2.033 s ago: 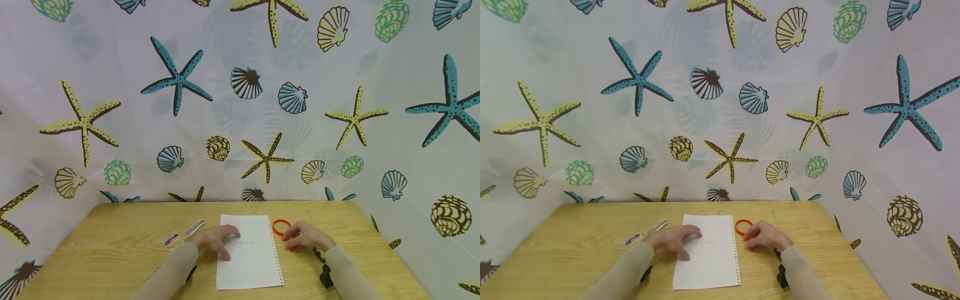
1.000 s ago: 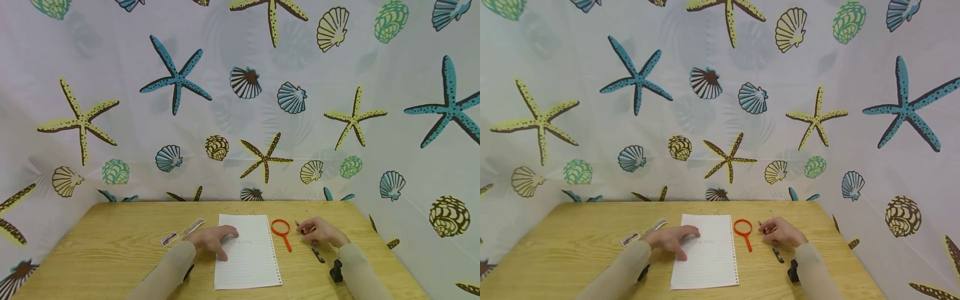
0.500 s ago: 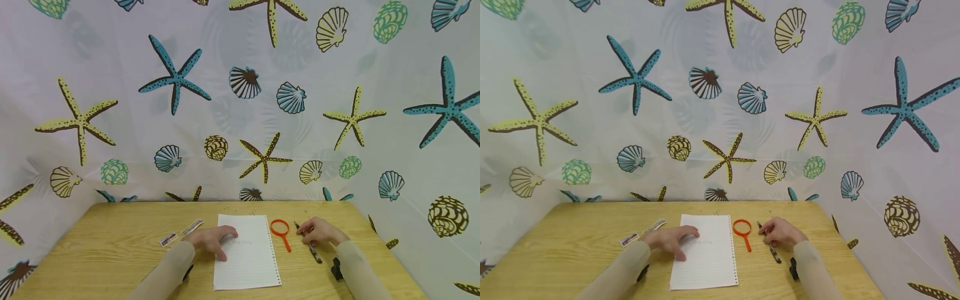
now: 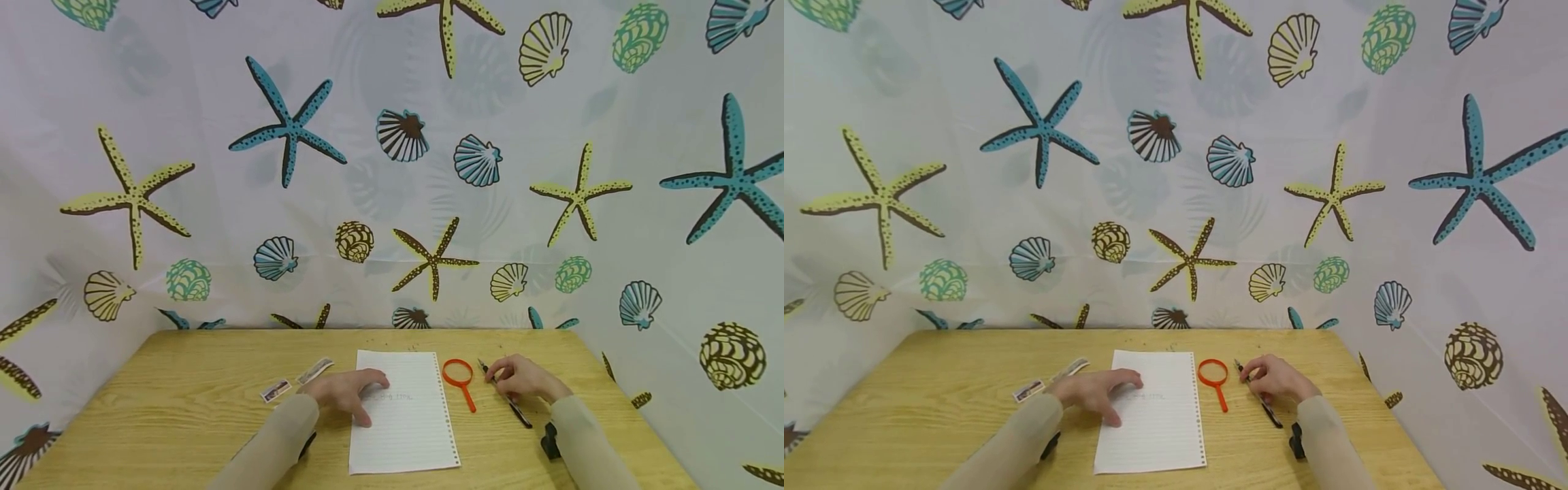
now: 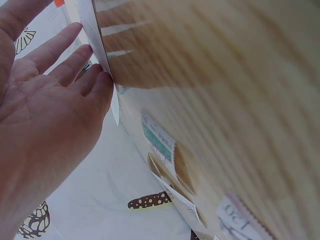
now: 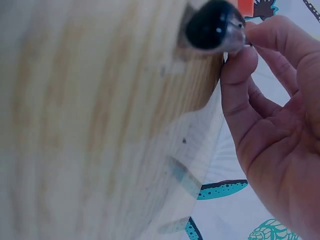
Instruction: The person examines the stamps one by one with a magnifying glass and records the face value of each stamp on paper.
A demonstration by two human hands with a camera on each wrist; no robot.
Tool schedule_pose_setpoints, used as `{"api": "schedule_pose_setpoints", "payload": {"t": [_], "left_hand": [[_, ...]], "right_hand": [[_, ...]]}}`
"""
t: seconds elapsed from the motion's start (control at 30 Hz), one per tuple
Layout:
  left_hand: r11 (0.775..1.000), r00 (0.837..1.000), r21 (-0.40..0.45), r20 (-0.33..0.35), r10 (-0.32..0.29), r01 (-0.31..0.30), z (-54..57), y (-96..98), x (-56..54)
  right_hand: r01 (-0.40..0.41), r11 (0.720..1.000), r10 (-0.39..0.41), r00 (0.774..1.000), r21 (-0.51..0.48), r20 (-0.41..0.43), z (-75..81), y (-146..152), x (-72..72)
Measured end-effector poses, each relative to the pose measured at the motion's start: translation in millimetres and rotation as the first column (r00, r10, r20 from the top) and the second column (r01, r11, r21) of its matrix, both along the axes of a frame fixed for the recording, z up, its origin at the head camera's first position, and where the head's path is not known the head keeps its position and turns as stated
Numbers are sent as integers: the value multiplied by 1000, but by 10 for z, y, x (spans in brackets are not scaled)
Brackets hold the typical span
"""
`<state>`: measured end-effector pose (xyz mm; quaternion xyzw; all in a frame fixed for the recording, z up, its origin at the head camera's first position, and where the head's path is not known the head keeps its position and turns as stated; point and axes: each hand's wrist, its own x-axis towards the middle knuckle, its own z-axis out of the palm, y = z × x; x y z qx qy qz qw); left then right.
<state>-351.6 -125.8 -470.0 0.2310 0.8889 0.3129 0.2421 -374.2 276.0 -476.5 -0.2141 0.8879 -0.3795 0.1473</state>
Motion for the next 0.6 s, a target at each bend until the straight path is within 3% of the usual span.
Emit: {"api": "schedule_pose_setpoints", "payload": {"t": [0.27,0.6], "left_hand": [[1000,1000,-19,-10,4,-5,18,6,20],[1000,1000,-5,-2,3,-3,6,2,11]], "right_hand": [[-9,1000,8,1000,-18,-11,9,8,2],[85,990,-80,995,-109,54,7,-15,8]]}}
